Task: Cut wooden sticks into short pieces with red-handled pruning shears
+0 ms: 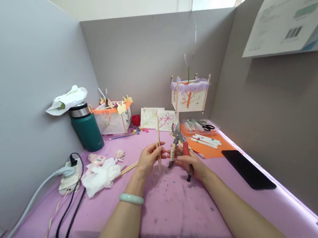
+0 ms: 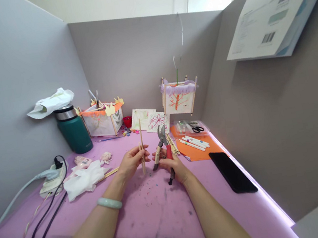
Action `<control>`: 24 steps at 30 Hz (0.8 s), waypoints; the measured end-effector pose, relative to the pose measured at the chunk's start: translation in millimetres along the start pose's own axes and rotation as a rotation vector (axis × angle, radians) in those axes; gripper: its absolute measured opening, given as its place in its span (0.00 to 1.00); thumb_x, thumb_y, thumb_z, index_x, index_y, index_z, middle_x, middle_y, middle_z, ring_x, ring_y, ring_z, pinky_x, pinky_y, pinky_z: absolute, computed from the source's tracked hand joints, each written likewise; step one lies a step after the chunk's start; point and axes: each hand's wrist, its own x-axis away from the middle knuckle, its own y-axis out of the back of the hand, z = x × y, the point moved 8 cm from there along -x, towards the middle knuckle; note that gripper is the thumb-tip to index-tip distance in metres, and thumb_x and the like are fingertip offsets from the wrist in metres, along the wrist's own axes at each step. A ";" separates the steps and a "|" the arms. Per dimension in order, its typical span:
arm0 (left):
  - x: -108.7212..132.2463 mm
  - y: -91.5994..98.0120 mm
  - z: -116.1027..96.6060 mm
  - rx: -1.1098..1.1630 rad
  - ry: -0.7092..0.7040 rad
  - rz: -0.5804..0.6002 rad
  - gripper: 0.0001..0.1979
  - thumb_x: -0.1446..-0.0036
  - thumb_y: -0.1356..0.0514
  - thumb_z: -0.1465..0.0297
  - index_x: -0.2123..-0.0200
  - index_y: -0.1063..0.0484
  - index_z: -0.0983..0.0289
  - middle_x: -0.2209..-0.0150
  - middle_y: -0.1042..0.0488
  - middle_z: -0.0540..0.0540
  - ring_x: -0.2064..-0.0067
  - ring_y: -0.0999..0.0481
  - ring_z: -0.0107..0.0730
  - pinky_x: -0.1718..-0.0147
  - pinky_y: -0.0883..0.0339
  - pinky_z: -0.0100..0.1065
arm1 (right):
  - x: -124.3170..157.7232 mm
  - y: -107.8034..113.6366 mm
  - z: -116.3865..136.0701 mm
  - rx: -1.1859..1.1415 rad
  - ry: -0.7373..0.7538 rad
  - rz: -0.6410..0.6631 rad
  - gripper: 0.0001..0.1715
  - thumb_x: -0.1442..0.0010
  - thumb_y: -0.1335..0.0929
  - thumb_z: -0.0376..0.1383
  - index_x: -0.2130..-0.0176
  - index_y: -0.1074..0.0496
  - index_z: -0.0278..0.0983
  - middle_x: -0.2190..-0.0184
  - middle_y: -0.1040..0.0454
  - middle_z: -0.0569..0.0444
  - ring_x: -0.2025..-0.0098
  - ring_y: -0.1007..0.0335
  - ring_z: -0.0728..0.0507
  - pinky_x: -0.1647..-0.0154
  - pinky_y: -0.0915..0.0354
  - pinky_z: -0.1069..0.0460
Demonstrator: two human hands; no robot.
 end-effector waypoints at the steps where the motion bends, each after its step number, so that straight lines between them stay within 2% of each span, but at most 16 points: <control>1: 0.4 -0.3 0.0 -0.002 0.003 -0.006 0.19 0.52 0.35 0.64 0.57 0.29 0.68 0.71 0.26 0.52 0.73 0.27 0.27 0.66 0.32 0.34 | -0.1 -0.1 -0.1 0.005 0.000 0.004 0.24 0.50 0.32 0.32 0.51 0.32 0.39 0.50 0.30 0.47 0.49 0.34 0.35 0.52 0.36 0.40; 5: 1.3 -2.4 -1.4 -0.008 0.002 -0.014 0.19 0.52 0.35 0.64 0.59 0.30 0.68 0.71 0.25 0.53 0.72 0.25 0.28 0.65 0.31 0.35 | 0.9 -5.0 3.0 0.026 0.010 0.020 0.25 0.50 0.32 0.31 0.51 0.32 0.39 0.49 0.31 0.47 0.48 0.35 0.35 0.50 0.37 0.39; 8: 1.5 -5.3 -2.3 -0.006 -0.009 0.000 0.18 0.52 0.36 0.63 0.59 0.30 0.67 0.71 0.25 0.53 0.72 0.25 0.30 0.66 0.31 0.35 | 3.3 -17.3 7.4 0.024 0.030 0.063 0.27 0.50 0.32 0.31 0.50 0.33 0.39 0.48 0.32 0.48 0.46 0.36 0.35 0.48 0.39 0.39; 13: 1.1 -7.0 -0.6 -0.008 -0.022 0.009 0.16 0.52 0.36 0.64 0.61 0.29 0.67 0.72 0.26 0.51 0.74 0.28 0.26 0.72 0.33 0.31 | 5.6 -36.4 6.3 0.010 0.039 0.146 0.28 0.51 0.32 0.32 0.49 0.33 0.39 0.49 0.31 0.49 0.47 0.36 0.36 0.48 0.39 0.39; 19: -0.4 -6.5 2.3 0.035 -0.035 0.011 0.15 0.52 0.36 0.63 0.64 0.29 0.67 0.74 0.27 0.51 0.76 0.30 0.23 0.72 0.35 0.28 | 4.0 -33.8 6.2 0.015 0.053 0.139 0.27 0.50 0.33 0.32 0.49 0.33 0.39 0.50 0.30 0.48 0.48 0.35 0.36 0.46 0.40 0.39; 24: 0.9 -8.8 6.4 0.077 -0.024 0.022 0.16 0.52 0.35 0.62 0.63 0.29 0.67 0.71 0.27 0.52 0.74 0.29 0.24 0.71 0.34 0.30 | 2.8 -32.1 7.5 0.017 0.103 0.097 0.26 0.49 0.32 0.33 0.49 0.33 0.40 0.50 0.30 0.49 0.48 0.35 0.37 0.45 0.41 0.38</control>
